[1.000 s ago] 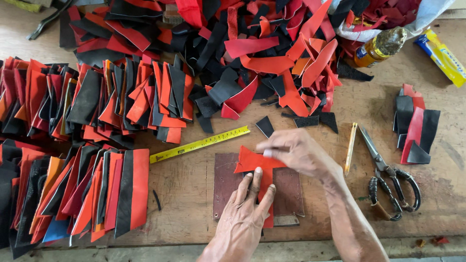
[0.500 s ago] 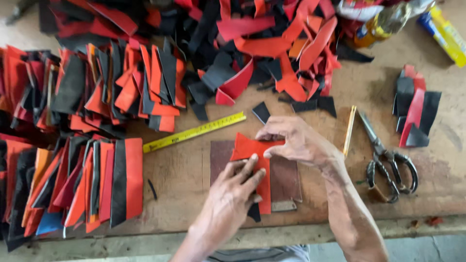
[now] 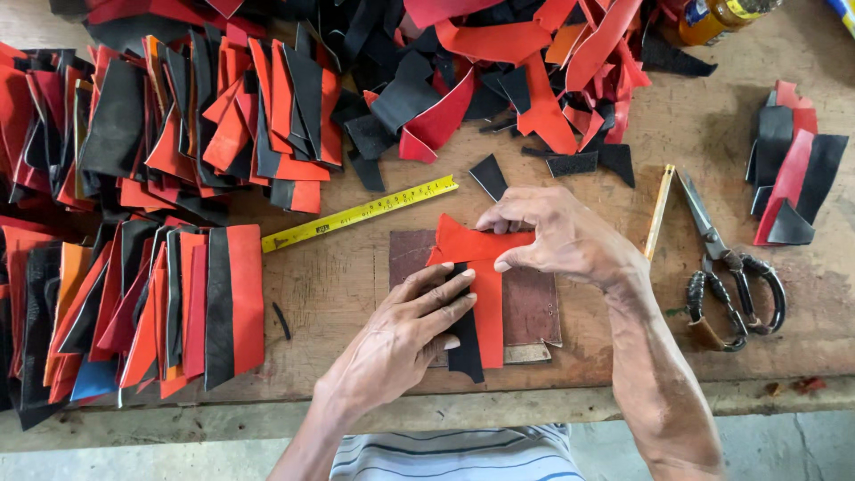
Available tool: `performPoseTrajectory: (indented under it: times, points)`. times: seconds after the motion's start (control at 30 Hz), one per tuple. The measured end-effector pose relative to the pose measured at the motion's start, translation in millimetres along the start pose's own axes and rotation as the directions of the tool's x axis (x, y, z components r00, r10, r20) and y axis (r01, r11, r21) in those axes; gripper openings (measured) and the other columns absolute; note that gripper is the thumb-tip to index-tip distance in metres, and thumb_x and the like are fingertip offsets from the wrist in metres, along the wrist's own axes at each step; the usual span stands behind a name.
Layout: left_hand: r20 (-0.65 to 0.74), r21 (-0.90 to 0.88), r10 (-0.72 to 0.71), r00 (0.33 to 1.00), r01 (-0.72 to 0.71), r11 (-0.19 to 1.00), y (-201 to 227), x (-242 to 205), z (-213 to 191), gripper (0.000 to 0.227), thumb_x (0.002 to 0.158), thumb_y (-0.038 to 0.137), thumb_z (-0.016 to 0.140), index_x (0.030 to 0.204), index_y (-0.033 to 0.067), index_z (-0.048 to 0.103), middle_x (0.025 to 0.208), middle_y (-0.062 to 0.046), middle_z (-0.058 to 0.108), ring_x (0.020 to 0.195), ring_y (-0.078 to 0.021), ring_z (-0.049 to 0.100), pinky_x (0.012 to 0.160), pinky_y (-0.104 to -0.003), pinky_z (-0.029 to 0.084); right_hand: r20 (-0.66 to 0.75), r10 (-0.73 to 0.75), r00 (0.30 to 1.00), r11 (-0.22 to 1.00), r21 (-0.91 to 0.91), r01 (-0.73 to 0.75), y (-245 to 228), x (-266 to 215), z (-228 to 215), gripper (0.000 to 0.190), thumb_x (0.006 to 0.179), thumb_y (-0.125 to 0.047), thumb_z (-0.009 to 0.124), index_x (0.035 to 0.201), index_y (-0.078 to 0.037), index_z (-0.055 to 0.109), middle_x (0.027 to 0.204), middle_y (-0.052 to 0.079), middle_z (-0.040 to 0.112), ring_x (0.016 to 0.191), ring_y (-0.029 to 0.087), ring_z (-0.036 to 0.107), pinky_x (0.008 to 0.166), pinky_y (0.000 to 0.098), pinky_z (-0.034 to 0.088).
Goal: The person selects red and black leather pieces, aligns them on a wooden board, measures with a yellow ruler, marks with a pencil, and cuts the red leather with shears. The cut piece is placed aside while additional pieces remain on the table.
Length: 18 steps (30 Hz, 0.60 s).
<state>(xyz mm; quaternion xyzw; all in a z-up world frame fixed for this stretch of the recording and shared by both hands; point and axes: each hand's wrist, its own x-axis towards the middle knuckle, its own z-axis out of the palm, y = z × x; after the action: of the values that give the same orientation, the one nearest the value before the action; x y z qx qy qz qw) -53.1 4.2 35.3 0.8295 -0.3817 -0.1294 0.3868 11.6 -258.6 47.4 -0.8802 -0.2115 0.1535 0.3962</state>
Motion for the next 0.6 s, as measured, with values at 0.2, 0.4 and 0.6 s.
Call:
performPoseTrajectory:
  times: [0.2, 0.4, 0.6]
  points:
    - [-0.014, 0.077, 0.02, 1.0, -0.019, 0.997, 4, 0, 3, 0.056, 0.079, 0.007, 0.073, 0.134, 0.0023, 0.063, 0.151, -0.014, 0.052, 0.143, -0.0368, 0.042, 0.114, -0.047, 0.038, -0.024, -0.053, 0.998, 0.999, -0.012, 0.053, 5, 3, 0, 0.047, 0.065, -0.014, 0.089, 0.107, -0.002, 0.071, 0.099, 0.009, 0.073, 0.092, 0.02, 0.072, 0.078, 0.0326, 0.056]
    - [-0.014, 0.024, 0.04, 0.999, -0.04, 0.999, 6, 5, -5, 0.053, 0.074, 0.005, 0.073, 0.127, 0.0078, 0.068, 0.144, -0.016, 0.054, 0.135, -0.0385, 0.044, 0.109, -0.048, 0.041, -0.053, 0.052, 0.997, 0.998, 0.027, -0.05, 2, 2, 5, 0.032, 0.071, -0.007, 0.084, 0.1, -0.004, 0.073, 0.092, 0.007, 0.075, 0.084, 0.019, 0.074, 0.073, 0.0314, 0.057]
    - [-0.09, 0.06, 0.088, 0.992, -0.083, 0.995, 0, 8, -1, 0.046, 0.076, 0.008, 0.075, 0.122, 0.0124, 0.073, 0.139, -0.012, 0.058, 0.13, -0.0373, 0.048, 0.104, -0.05, 0.043, -0.083, -0.046, 0.996, 0.998, 0.038, 0.049, 16, -7, -5, 0.027, 0.075, -0.006, 0.081, 0.1, -0.002, 0.073, 0.091, 0.008, 0.075, 0.084, 0.02, 0.073, 0.071, 0.0335, 0.056]
